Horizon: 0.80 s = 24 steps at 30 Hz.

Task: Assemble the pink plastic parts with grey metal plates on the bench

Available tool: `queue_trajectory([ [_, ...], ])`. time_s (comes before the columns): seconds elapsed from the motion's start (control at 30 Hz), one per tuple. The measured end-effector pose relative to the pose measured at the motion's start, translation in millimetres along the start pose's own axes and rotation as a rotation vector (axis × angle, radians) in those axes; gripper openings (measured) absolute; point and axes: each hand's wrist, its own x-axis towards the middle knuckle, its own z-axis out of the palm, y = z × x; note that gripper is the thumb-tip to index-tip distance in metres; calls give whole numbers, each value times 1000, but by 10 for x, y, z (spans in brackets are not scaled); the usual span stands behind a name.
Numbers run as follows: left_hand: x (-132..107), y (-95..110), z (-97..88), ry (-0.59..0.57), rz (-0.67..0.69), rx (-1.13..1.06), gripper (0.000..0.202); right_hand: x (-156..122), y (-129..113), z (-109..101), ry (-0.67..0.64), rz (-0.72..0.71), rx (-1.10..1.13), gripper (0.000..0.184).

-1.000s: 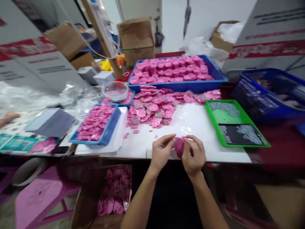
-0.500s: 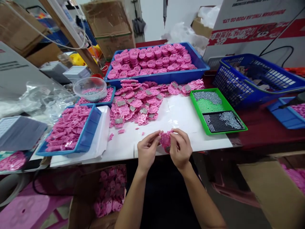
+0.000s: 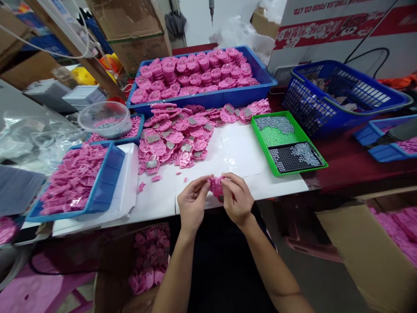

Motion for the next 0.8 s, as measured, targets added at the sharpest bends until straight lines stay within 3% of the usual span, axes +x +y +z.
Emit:
queue_trajectory([
  [0.2, 17, 3, -14, -12, -57, -20, 36, 46, -21, -81, -181, 6, 67, 38],
  [0.43, 76, 16, -15, -67, -152, -95, 34, 22, -18, -88, -123, -3, 73, 40],
  [0.8, 155, 172, -131, -154, -2, 124, 23, -18, 20, -73, -110, 37, 91, 39],
])
